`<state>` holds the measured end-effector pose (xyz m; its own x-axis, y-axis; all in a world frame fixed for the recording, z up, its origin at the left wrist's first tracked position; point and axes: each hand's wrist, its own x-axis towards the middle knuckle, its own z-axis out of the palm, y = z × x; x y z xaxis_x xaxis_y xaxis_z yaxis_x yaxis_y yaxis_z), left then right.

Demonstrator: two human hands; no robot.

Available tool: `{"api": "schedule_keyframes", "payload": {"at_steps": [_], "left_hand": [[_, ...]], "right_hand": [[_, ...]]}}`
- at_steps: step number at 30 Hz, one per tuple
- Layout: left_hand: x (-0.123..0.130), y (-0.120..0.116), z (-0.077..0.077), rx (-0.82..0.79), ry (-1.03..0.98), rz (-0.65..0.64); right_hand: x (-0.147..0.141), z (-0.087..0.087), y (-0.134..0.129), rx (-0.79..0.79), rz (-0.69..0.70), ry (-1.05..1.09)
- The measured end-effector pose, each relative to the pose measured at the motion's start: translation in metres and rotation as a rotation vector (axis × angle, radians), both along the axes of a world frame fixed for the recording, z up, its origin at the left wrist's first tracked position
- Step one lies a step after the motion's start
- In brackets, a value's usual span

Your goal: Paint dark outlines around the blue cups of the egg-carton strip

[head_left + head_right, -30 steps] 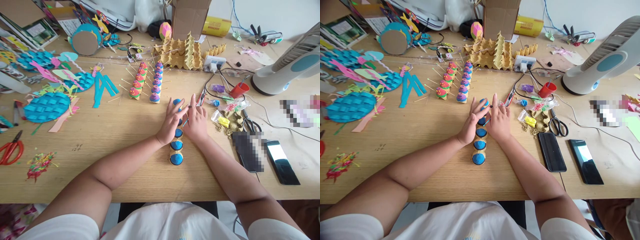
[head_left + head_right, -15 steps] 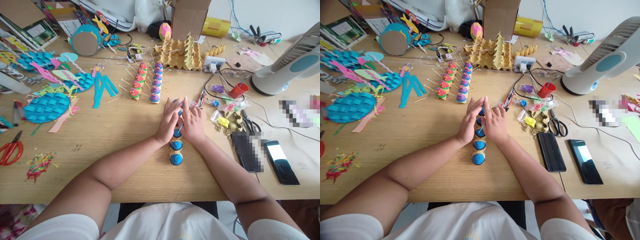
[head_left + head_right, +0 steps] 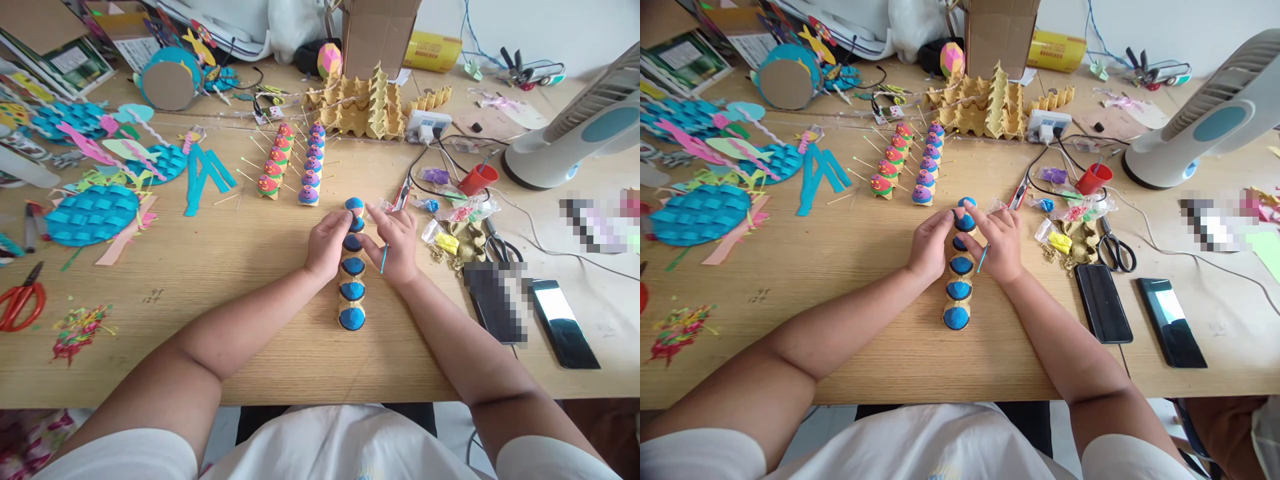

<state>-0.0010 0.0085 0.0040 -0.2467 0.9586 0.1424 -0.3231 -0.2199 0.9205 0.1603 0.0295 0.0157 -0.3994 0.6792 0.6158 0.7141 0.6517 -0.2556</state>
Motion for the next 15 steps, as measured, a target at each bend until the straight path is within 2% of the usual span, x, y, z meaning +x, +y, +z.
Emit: {"api": "schedule_keyframes", "payload": {"at_steps": [3,7,15], "left_hand": [[-0.0006,0.0003,-0.0039,0.013,-0.003,-0.065],[-0.0003,-0.0005,-0.0071,0.06,-0.039,-0.134],[-0.0038,0.0016,-0.0082,0.099,0.053,-0.044]], "right_hand": [[0.0007,-0.0009,-0.0009,0.094,0.04,-0.036],[0.0,0.0014,-0.0029,0.064,0.011,0.033],[-0.0034,0.0017,-0.0044,-0.117,-0.014,0.509]]}}
